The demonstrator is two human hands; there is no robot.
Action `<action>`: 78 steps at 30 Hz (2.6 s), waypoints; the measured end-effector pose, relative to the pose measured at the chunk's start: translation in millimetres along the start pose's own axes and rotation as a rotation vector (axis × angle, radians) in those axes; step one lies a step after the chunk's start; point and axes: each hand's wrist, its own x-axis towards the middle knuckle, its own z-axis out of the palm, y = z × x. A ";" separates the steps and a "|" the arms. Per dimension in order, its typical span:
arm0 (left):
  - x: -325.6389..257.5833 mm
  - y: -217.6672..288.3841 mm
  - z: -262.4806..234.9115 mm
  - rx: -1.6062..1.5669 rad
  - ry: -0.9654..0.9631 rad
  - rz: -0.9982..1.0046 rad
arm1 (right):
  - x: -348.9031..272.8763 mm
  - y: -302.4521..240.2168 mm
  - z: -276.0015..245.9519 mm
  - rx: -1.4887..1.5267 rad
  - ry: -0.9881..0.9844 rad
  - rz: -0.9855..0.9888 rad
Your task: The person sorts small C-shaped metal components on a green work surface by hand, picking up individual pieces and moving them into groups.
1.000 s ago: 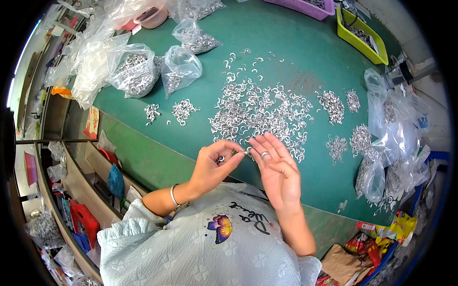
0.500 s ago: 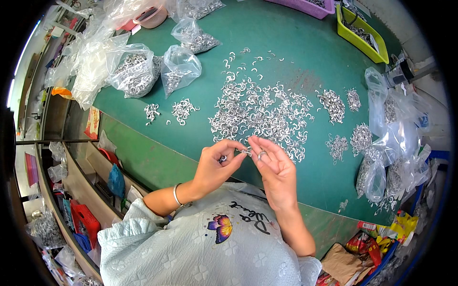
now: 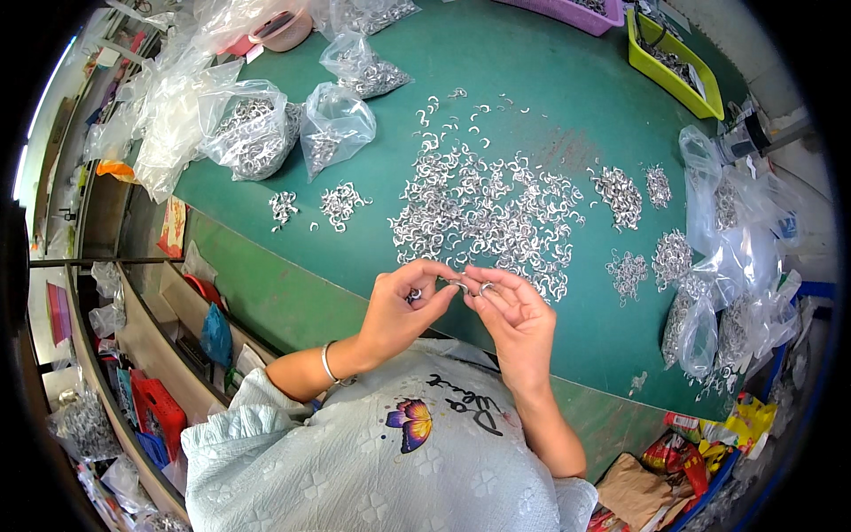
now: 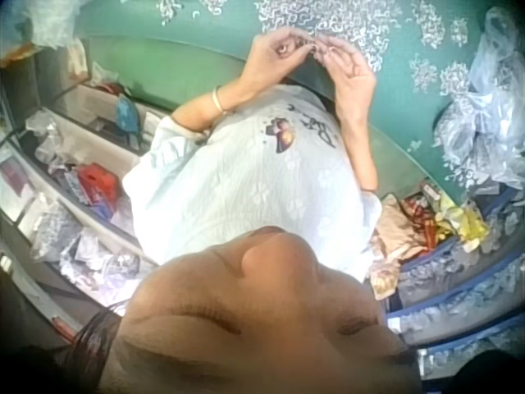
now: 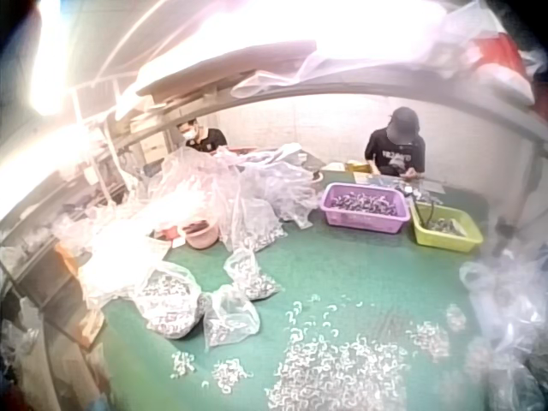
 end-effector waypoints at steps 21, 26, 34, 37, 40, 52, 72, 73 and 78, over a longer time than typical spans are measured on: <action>-2.3 1.2 0.3 -0.061 -0.057 -0.007 | -4.8 0.0 3.9 -0.138 -0.020 -0.019; -2.9 3.5 -0.7 -0.080 -0.083 -0.026 | -4.3 -0.8 4.7 -0.122 -0.006 -0.023; -3.3 4.3 -1.8 -0.111 -0.096 -0.001 | -5.3 0.4 2.7 -0.125 -0.012 -0.027; -3.2 4.3 -1.6 -0.099 -0.092 0.005 | -5.3 0.1 3.5 -0.130 -0.007 -0.038; -3.2 3.8 -2.1 -0.100 -0.097 0.009 | -5.2 0.6 3.6 -0.129 -0.003 -0.044; -3.0 1.7 -1.9 -0.133 -0.117 0.057 | -5.8 2.2 1.3 -0.157 -0.011 -0.116; -1.6 1.3 -2.2 -0.116 -0.110 0.050 | -4.4 6.9 -2.4 -0.169 -0.033 -0.116; -1.5 1.6 -1.7 -0.111 -0.103 0.050 | -4.3 7.0 -1.9 -0.171 -0.032 -0.115; 1.3 2.1 0.0 -0.067 -0.080 0.042 | -3.2 8.1 -1.9 -0.193 -0.012 -0.115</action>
